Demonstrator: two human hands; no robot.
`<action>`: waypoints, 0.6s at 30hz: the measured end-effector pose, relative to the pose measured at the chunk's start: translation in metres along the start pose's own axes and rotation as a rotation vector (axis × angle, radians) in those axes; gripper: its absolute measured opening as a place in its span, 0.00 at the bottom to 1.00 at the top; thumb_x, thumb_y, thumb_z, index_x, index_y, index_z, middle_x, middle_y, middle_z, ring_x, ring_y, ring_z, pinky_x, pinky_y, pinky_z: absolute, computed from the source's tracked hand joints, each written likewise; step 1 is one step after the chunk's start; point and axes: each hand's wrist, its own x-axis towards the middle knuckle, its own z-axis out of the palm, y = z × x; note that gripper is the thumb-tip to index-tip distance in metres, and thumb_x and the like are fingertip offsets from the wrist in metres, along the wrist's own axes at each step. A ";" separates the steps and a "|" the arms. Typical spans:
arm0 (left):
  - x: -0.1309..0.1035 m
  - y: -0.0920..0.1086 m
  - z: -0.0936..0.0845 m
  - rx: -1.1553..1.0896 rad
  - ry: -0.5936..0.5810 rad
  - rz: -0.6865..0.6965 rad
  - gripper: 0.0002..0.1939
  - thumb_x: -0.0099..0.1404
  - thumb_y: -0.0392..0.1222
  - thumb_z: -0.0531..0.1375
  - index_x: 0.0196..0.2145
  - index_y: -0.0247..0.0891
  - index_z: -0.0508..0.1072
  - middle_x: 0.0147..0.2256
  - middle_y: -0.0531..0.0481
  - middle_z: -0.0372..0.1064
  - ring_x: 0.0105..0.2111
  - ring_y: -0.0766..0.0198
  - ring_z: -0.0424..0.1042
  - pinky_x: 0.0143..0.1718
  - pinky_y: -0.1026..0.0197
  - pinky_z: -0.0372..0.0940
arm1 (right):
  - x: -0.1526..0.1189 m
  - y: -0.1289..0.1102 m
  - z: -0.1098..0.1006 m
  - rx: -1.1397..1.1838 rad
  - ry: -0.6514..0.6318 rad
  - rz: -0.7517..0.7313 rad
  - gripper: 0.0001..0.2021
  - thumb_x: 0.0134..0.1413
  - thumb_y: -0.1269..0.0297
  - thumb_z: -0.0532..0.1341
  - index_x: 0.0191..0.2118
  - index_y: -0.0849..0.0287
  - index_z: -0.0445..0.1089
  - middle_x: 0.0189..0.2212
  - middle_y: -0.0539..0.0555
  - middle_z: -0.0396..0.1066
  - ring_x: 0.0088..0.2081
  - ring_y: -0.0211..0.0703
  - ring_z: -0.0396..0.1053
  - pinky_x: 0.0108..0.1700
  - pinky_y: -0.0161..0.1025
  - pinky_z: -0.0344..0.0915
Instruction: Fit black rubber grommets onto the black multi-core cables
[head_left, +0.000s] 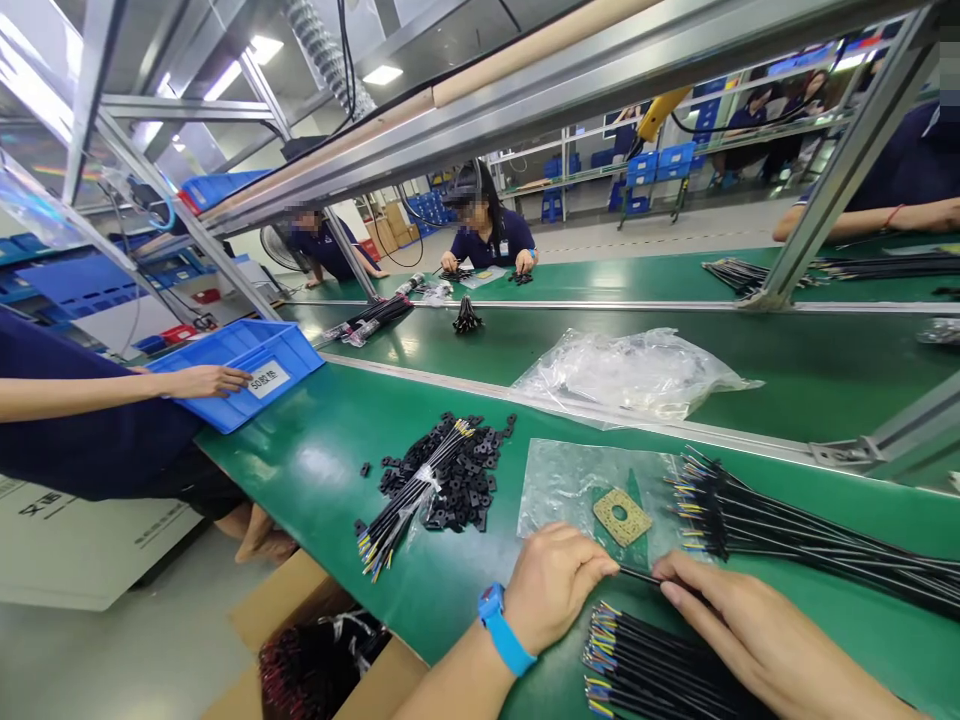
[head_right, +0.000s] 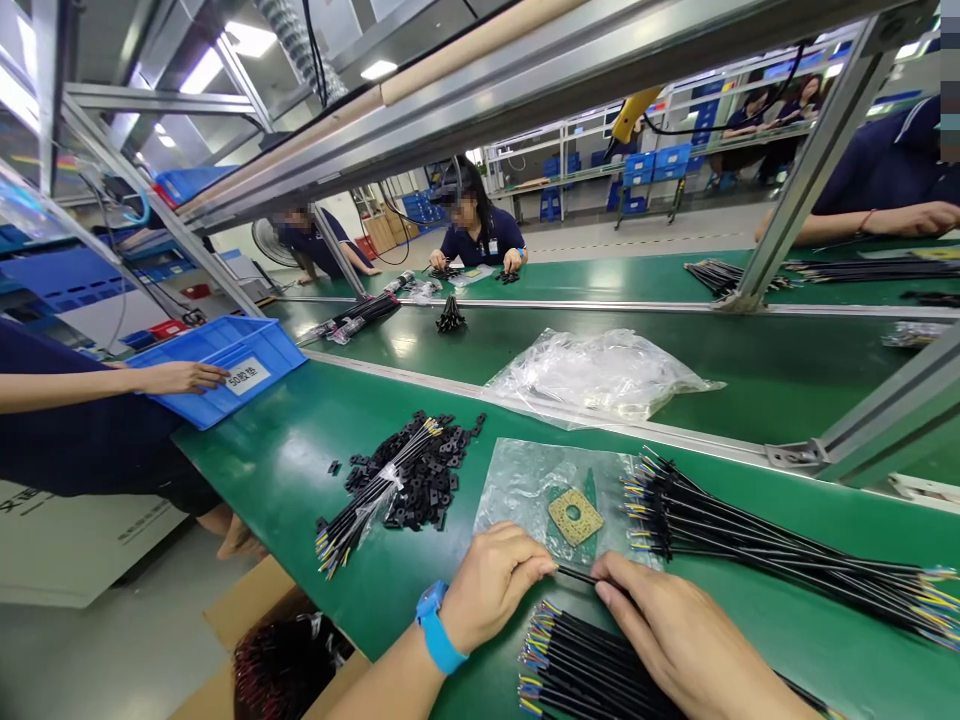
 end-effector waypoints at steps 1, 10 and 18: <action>0.000 0.000 0.000 0.003 0.003 0.013 0.23 0.78 0.53 0.52 0.34 0.40 0.80 0.30 0.48 0.79 0.33 0.61 0.75 0.41 0.59 0.67 | 0.000 -0.002 0.000 0.017 -0.016 -0.002 0.20 0.71 0.46 0.50 0.37 0.50 0.74 0.31 0.55 0.78 0.32 0.51 0.78 0.36 0.40 0.75; 0.000 0.006 -0.002 0.016 0.033 0.043 0.32 0.80 0.54 0.43 0.23 0.41 0.71 0.22 0.50 0.70 0.27 0.61 0.70 0.37 0.57 0.63 | 0.000 -0.009 0.002 0.118 -0.087 0.005 0.18 0.71 0.50 0.51 0.41 0.52 0.75 0.35 0.56 0.79 0.37 0.50 0.78 0.42 0.40 0.75; 0.001 0.009 -0.003 -0.037 0.044 0.015 0.34 0.79 0.56 0.41 0.19 0.42 0.64 0.19 0.52 0.64 0.24 0.63 0.65 0.33 0.58 0.58 | 0.000 -0.012 0.000 0.127 -0.157 0.017 0.17 0.73 0.53 0.49 0.41 0.52 0.73 0.34 0.53 0.78 0.35 0.47 0.77 0.40 0.39 0.72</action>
